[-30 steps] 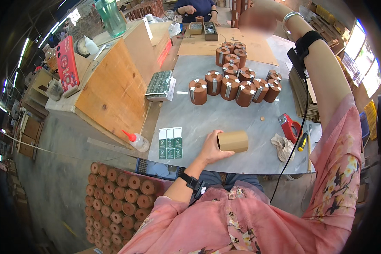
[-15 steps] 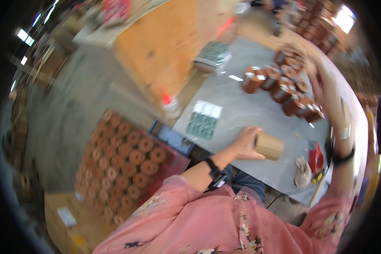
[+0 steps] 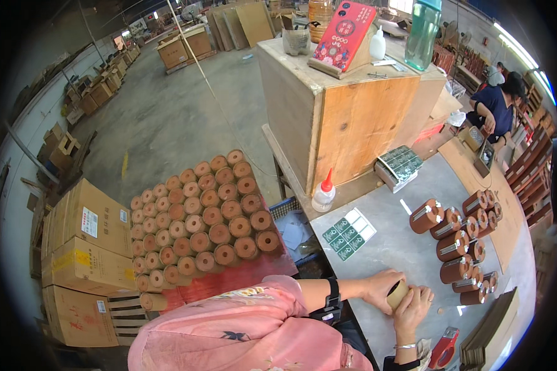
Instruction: The recorder applies labels and wraps cardboard around cylindrical wooden components in a factory setting.
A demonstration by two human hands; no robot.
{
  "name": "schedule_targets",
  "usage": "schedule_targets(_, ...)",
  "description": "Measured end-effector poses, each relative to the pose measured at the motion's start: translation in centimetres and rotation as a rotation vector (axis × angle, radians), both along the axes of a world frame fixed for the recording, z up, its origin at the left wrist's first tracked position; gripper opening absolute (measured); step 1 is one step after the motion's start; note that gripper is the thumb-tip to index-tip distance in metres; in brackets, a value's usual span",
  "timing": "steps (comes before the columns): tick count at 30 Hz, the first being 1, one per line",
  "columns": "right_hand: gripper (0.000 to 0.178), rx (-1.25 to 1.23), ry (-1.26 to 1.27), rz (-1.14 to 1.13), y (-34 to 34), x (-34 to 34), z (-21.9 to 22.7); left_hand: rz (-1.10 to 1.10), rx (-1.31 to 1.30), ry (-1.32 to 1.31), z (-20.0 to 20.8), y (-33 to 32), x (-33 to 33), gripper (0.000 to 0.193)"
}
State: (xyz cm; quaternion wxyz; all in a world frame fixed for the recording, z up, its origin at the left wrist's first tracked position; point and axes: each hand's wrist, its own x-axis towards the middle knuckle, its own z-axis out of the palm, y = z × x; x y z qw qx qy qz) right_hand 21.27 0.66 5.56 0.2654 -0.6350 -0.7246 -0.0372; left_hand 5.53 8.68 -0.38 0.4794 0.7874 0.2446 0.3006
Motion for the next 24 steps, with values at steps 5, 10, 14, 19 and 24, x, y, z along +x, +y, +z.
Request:
schedule_targets(5, 0.018, 0.005, -0.006, -0.056, -0.2, -0.4, -0.1, 0.026, 0.027, -0.002, 0.0, -0.2, 0.1, 0.084)
schedule_targets(10, 0.018, -0.007, -0.041, -0.075, -0.4, -0.6, 0.0, 0.024, 0.013, -0.009, -1.0, 0.1, 0.4, 0.086)
schedule_targets(14, 0.024, -0.007, -0.036, -0.064, -0.3, -0.5, -0.3, -0.001, 0.02, -0.021, -1.5, 0.4, 0.6, 0.086)
schedule_targets(19, 0.024, -0.015, -0.044, -0.069, -0.2, 0.0, -0.7, -0.023, 0.035, -0.041, -1.5, 0.5, 0.5, 0.088)
schedule_targets(24, 0.027, -0.085, -0.046, -0.068, -0.2, 0.2, -0.8, 0.006, 0.052, 0.038, -1.7, 0.8, 0.6, 0.089)
